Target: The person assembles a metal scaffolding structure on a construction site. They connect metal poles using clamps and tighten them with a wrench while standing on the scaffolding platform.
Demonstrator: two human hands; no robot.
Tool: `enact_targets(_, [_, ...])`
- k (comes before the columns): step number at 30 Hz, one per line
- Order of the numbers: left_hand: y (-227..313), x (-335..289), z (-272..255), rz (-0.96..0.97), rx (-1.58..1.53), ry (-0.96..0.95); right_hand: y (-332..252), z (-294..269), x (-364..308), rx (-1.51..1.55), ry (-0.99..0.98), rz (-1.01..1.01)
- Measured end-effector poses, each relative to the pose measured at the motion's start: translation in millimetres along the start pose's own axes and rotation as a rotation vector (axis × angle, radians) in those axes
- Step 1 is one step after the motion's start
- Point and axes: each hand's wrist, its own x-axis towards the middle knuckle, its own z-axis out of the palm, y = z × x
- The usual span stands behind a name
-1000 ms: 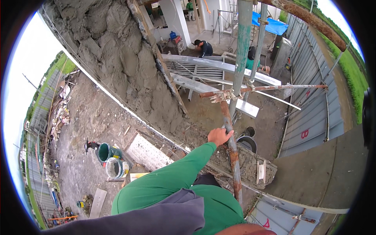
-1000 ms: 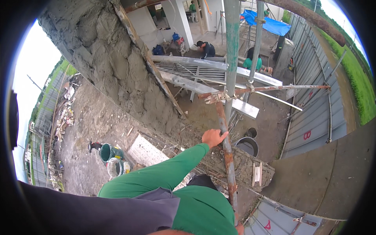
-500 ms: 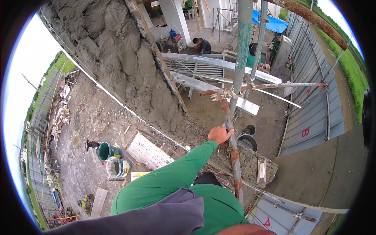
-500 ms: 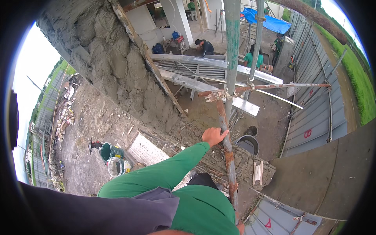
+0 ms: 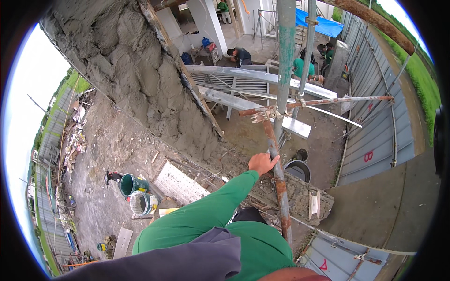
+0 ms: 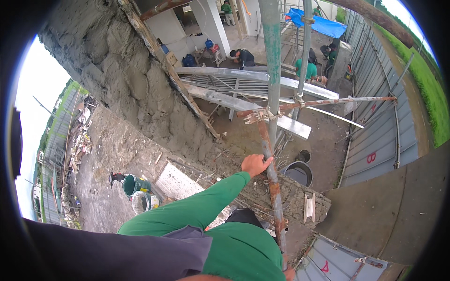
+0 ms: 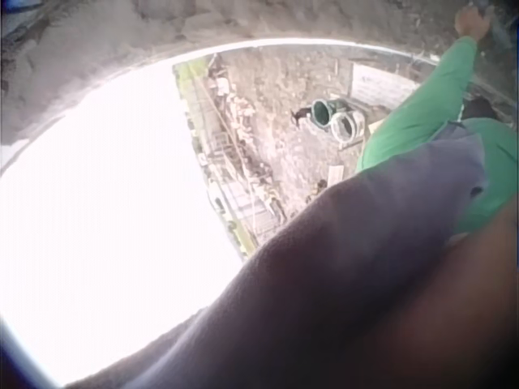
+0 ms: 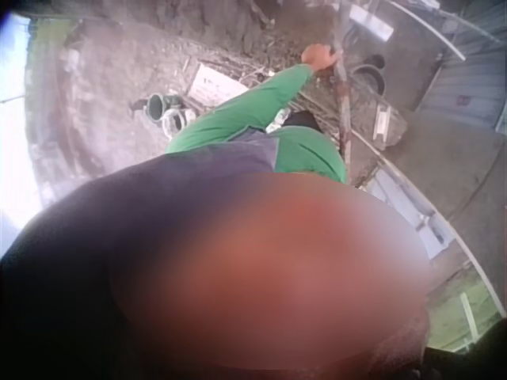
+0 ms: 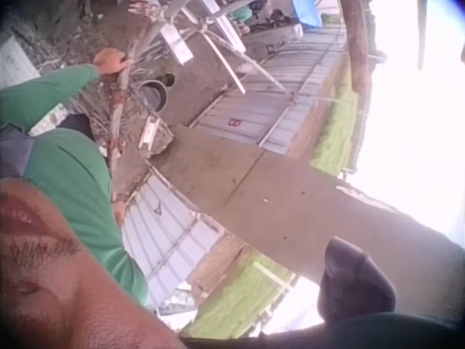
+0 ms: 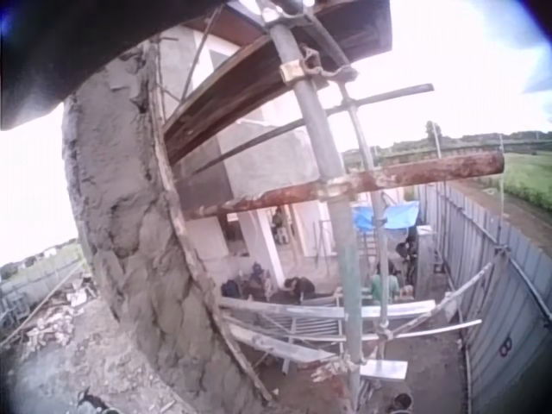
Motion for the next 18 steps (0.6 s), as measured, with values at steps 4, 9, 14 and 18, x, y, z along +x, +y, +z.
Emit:
enact_targets(4, [2.3,2.2,2.9,0.003,0.003,-0.021,2.5,0.0,-4.6,0.003,0.008,0.011])
enact_targets(9, [4.4,2.4,-1.3,0.001,0.002,-0.020,2.7,0.8,-5.7,0.006,0.002,0.011])
enact_targets(14, [2.6,0.6,0.0,0.012,0.018,-0.010,5.1,0.6,-8.9,0.010,-0.004,0.010])
enact_targets(18, [2.1,0.6,2.3,0.004,0.014,0.010,5.1,0.9,-10.3,0.015,-0.007,0.011])
